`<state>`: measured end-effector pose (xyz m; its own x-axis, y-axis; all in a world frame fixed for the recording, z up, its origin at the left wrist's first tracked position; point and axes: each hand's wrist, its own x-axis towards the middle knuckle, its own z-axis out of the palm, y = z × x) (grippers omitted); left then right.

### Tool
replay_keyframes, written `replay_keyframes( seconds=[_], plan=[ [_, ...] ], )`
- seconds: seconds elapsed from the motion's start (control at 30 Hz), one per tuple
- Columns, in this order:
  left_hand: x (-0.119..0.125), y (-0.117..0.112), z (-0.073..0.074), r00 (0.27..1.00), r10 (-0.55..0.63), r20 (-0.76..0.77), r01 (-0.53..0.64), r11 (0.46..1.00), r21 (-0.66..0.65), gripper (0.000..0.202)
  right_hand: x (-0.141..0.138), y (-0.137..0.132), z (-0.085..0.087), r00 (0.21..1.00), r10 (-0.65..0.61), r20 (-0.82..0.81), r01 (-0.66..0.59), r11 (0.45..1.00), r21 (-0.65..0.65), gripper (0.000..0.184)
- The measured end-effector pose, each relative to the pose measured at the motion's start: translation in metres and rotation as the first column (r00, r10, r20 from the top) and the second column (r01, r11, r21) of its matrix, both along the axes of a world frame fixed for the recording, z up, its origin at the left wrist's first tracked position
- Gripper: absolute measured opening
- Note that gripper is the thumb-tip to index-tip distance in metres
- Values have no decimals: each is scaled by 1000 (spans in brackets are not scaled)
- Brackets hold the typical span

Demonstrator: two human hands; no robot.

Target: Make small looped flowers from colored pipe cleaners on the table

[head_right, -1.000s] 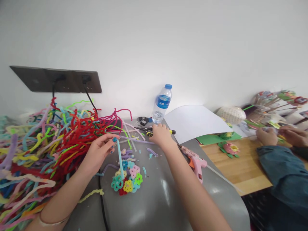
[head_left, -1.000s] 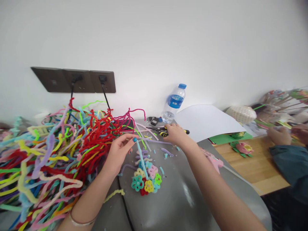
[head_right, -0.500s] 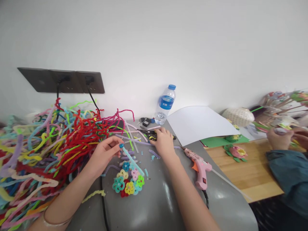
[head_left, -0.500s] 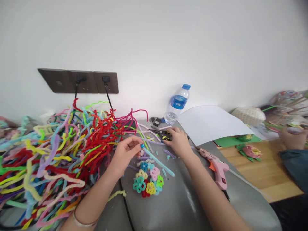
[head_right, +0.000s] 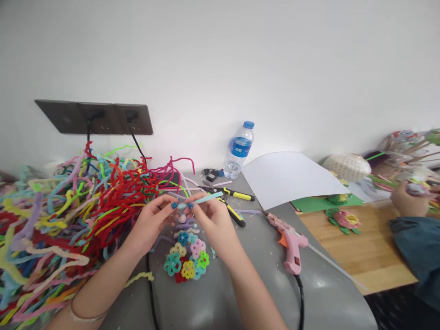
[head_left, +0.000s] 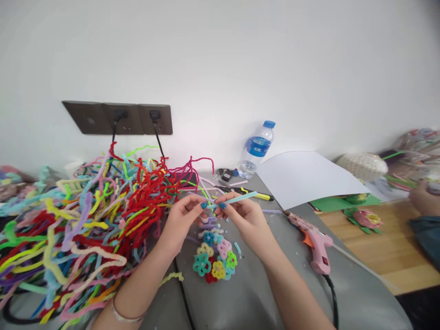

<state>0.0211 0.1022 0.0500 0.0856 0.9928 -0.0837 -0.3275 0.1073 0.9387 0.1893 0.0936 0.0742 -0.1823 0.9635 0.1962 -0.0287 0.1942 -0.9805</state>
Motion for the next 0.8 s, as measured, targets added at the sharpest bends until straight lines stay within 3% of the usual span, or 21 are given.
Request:
replay_keyframes(
  seconds=[0.27, 0.47, 0.63, 0.8],
  plan=[
    [-2, -3, 4, 974, -153, 164, 164, 985, -54, 36, -3, -1, -6, 963, -16, -270, -31, 985, -172, 32],
    [-1, -6, 2, 959, -284, 1, 281, 950, 138, 29, -1, -3, -5, 940, -37, -338, -51, 968, -247, 34],
    [-1, -5, 2, 948, -289, -134, 316, 906, 282, 25, -1, -4, -3, 942, -23, -334, -70, 962, -264, 35],
    [-2, -5, 0, 955, -247, -166, 292, 884, 366, 17, -1, -5, -3, 943, -4, -333, -93, 957, -276, 35]
  ],
)
